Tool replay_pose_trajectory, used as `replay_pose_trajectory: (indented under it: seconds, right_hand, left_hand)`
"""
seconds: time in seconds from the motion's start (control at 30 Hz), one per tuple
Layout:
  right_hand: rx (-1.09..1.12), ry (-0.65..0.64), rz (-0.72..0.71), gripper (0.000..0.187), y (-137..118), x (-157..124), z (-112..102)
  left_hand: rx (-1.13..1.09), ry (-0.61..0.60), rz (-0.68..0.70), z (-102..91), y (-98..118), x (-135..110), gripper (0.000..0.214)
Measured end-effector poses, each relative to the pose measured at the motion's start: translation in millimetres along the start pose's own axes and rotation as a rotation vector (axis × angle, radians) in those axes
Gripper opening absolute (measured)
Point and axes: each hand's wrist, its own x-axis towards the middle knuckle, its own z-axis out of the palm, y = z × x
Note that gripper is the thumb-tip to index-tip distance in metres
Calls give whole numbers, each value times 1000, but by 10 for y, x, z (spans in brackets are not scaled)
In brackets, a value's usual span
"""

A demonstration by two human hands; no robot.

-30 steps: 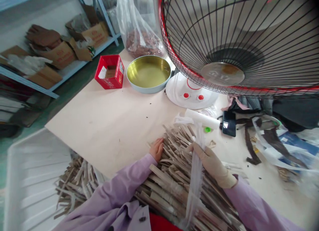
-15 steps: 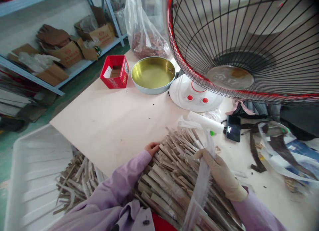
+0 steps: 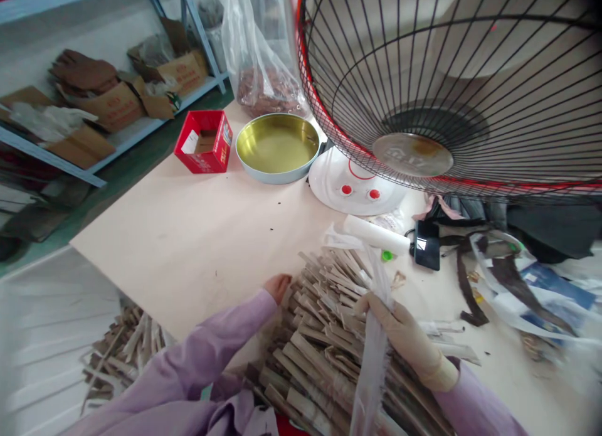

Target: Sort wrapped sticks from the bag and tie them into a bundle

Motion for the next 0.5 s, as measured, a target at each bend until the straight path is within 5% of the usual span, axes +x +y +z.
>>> replay_pose_trajectory:
  seconds: [0.1,0.2,0.37,0.5]
  right_hand:
    - [-12,2,-21,45,7,-9,-32]
    - [23,3,-17,47,-14,-31,-55]
    - [109,78,-5,48,-20,-77,-78]
    - [146,76,-58,47,1,-93,-106]
  left_hand:
    - [15,110,25,-70,245,552,41]
    - [15,54,46,226,458,862,42]
    - [54,-106,114,733,537,662,38]
    - [92,-157,150,626,578,626,33]
